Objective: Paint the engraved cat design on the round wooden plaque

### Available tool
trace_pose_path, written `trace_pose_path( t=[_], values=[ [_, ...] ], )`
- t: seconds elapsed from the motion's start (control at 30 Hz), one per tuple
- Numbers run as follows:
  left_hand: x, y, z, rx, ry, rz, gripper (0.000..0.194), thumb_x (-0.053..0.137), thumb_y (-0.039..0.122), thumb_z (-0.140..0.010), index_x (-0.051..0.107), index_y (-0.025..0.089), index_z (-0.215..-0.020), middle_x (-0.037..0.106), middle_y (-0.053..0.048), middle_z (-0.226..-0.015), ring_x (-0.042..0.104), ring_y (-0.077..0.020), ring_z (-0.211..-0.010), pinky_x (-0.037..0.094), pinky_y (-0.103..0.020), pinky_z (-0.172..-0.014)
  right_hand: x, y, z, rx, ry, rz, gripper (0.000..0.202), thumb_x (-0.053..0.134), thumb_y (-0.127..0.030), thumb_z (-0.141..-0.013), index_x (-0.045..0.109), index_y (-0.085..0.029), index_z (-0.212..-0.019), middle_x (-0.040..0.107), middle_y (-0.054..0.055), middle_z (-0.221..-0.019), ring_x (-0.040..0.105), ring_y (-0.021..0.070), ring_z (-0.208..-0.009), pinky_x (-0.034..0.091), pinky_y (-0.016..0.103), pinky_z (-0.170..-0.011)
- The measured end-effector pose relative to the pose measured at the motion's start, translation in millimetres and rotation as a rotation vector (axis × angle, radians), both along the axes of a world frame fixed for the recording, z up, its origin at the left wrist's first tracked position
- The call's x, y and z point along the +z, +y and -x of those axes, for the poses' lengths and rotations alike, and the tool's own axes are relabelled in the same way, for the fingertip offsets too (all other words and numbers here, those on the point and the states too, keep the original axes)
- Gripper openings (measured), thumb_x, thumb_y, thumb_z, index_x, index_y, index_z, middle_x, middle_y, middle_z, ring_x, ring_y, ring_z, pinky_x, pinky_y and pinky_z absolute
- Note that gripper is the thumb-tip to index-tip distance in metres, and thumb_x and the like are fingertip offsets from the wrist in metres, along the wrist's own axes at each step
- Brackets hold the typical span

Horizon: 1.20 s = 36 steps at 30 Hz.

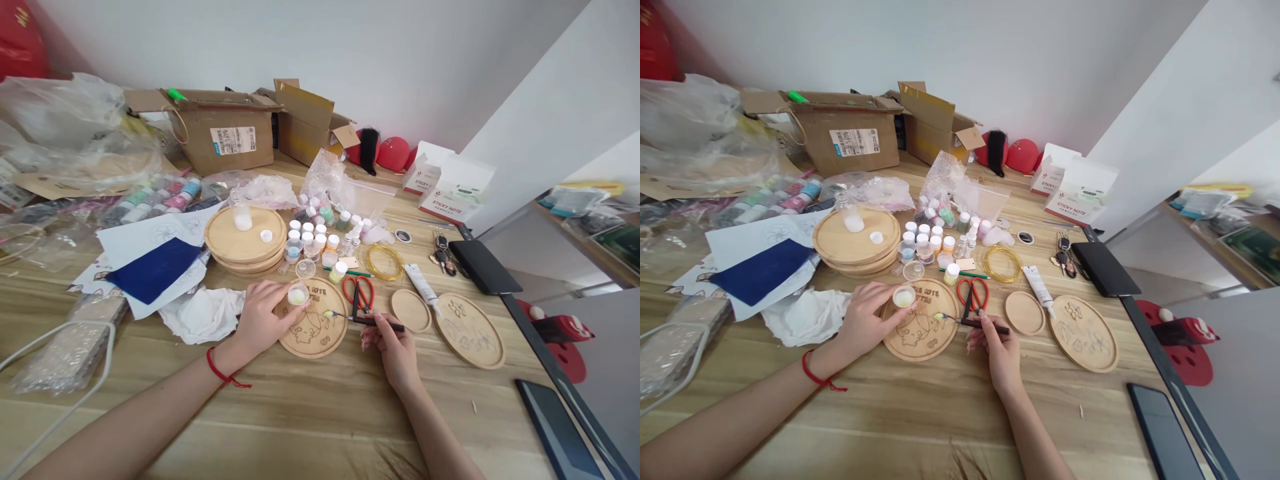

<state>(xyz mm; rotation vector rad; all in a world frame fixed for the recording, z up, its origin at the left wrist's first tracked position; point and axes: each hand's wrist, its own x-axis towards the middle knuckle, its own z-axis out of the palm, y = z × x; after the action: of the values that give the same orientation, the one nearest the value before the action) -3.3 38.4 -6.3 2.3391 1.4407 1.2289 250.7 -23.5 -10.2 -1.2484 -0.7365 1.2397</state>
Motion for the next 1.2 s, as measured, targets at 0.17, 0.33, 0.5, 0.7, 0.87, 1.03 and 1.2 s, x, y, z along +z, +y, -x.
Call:
trace_pose_path(
  t=[0.17,0.33,0.5,0.7,0.87,1.03,1.2],
  values=[
    [-0.5,-0.1,-0.2,-0.003,0.002,0.014,0.029,0.066,0.041,-0.085,0.07,0.021,-0.106,0.074,-0.004,-0.093,0.064,-0.0217,-0.088,0.041,-0.037,-0.079,1.2,-0.4,0.3,-0.007,0.002,0.006,0.033,0.075,-0.049,-0.077,0.074,-0.016,-0.082,0.068,0.003,-0.062,0.059,0.0142,-0.05,0.051,0.026,-0.047],
    [-0.1,-0.1,-0.2,-0.005,0.001,0.014,0.028,0.066,0.041,-0.085,0.07,0.02,-0.105,0.074,-0.004,-0.092,0.064,-0.0218,-0.087,0.041,-0.038,-0.079,1.3,0.1,-0.2,0.013,-0.001,0.002,0.032,0.075,-0.048,-0.076,0.074,-0.017,-0.082,0.068,0.003,-0.062,0.06,0.0147,-0.051,0.052,0.026,-0.048],
    [0.2,-0.3,-0.2,-0.001,0.0,0.01,0.028,0.065,0.042,-0.085,0.07,0.021,-0.104,0.074,-0.004,-0.091,0.065,-0.022,-0.087,0.042,-0.038,-0.079,0.8,-0.1,-0.4,0.02,-0.014,-0.001,0.032,0.075,-0.048,-0.077,0.074,-0.017,-0.082,0.068,0.004,-0.062,0.06,0.0147,-0.05,0.051,0.027,-0.048],
    [0.4,-0.7,0.2,0.004,0.01,0.026,0.03,0.064,0.042,-0.086,0.071,0.021,-0.106,0.073,-0.004,-0.092,0.065,-0.0217,-0.087,0.042,-0.038,-0.08,1.9,-0.2,0.2,0.024,-0.016,0.0,0.033,0.074,-0.048,-0.078,0.074,-0.016,-0.082,0.068,0.005,-0.064,0.06,0.0155,-0.051,0.051,0.028,-0.048],
    [0.6,-0.9,0.0,0.012,0.015,0.035,0.031,0.064,0.044,-0.086,0.071,0.022,-0.107,0.074,-0.005,-0.093,0.065,-0.0216,-0.088,0.042,-0.038,-0.081,2.4,-0.5,0.4,0.015,-0.015,0.0,0.032,0.073,-0.047,-0.078,0.074,-0.016,-0.083,0.068,0.004,-0.063,0.059,0.0162,-0.051,0.051,0.029,-0.048],
    [0.1,-0.8,0.2,0.01,0.019,0.052,0.031,0.064,0.045,-0.086,0.071,0.023,-0.107,0.074,-0.005,-0.093,0.064,-0.0225,-0.089,0.042,-0.038,-0.082,2.9,-0.8,0.6,0.02,-0.03,0.003,0.032,0.073,-0.048,-0.079,0.074,-0.016,-0.084,0.068,0.004,-0.063,0.06,0.0167,-0.052,0.052,0.03,-0.049],
    [-0.2,-0.6,0.6,0.007,0.016,0.064,0.032,0.064,0.045,-0.086,0.07,0.022,-0.107,0.074,-0.005,-0.094,0.064,-0.0221,-0.09,0.042,-0.038,-0.082,3.3,-0.4,0.4,0.029,-0.009,0.005,0.03,0.074,-0.047,-0.078,0.074,-0.017,-0.083,0.069,0.004,-0.064,0.06,0.0158,-0.051,0.051,0.028,-0.049]
  ],
)
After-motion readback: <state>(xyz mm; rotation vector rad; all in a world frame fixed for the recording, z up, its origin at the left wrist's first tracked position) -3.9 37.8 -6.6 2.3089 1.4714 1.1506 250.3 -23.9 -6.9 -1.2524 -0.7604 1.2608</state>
